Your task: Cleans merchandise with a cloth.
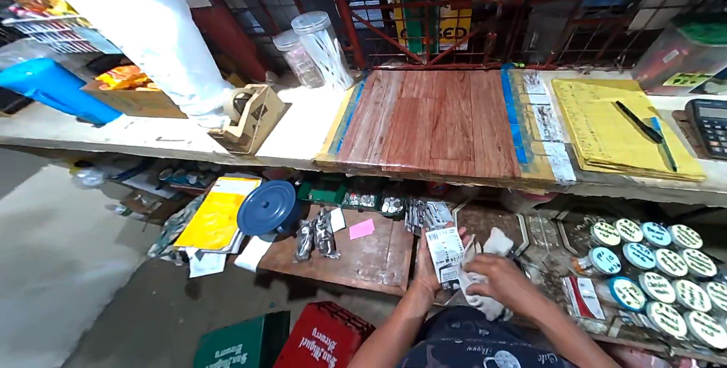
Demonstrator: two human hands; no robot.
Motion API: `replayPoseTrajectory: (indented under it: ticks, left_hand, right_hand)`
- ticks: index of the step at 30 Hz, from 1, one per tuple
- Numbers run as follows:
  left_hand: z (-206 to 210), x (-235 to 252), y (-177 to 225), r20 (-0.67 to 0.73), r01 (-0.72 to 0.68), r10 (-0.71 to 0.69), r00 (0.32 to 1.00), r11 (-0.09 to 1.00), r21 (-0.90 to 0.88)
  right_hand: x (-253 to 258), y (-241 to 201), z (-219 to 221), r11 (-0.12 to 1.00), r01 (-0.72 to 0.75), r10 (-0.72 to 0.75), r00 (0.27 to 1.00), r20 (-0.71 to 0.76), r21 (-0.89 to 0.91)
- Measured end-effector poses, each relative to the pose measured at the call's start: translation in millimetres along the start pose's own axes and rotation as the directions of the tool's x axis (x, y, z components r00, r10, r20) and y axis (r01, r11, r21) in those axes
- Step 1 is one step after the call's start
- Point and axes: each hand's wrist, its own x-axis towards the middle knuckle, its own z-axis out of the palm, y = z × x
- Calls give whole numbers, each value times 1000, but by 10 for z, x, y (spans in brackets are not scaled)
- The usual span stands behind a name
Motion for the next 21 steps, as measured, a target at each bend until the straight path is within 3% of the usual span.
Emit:
replayPoseTrajectory:
  ticks: [2,3,5,7,8,10,11,12,14,15,17,19,21]
  left_hand:
    - [-58,8,37,42,9,-9,999,1000,0]
    - [-60,6,50,48,24,-24,999,1000,0]
    - [-63,2,41,94,47,-47,994,999,4]
    - [22,-24,-7,86,18,-24,996,998,68]
    - [97,-64,-38,29,-8,5,1000,994,107]
    - [217,-294,-103,-81,-68,95,992,956,286]
    - [204,-487,-98,-75,-36,79,994,887,461]
    - [268,-558,-128,-186,27,83,979,852,522]
    - [345,-455,-214,-335,41,130,933,888,459]
    - [351,-368,-247,-352,9,145,925,915,403]
    - [229,-225,-291,-226,-11,83,970,953,303]
    - [161,-156,-295,-118,76,-48,992,965,251]
    - [112,-133,-258,-128,178,-155,980,964,196]
  right_hand:
    - [-82,44,-294,987,-114,125,988,-90,116]
    - [-122,56,-398,985,-100,131,966,-223,143]
    - [-97,-32,-470,991,15,59,845,-531,133]
    - [31,-183,-364,985,153,-67,760,-646,78]
    - [100,-224,-228,982,186,-125,779,-615,36]
    - [216,-187,145,977,208,-212,886,-413,-56]
    - [268,-100,338,968,219,-246,916,-317,-119]
    - [314,7,504,950,231,-288,911,-295,-212]
    - [360,146,596,949,227,-283,920,-271,-220]
    - [372,182,577,963,195,-239,939,-247,-187]
    - [391,278,471,993,54,-72,982,-175,-107]
    - [416,466,329,987,-127,112,982,-153,-94]
    - [409,656,158,949,-296,282,951,-127,-112]
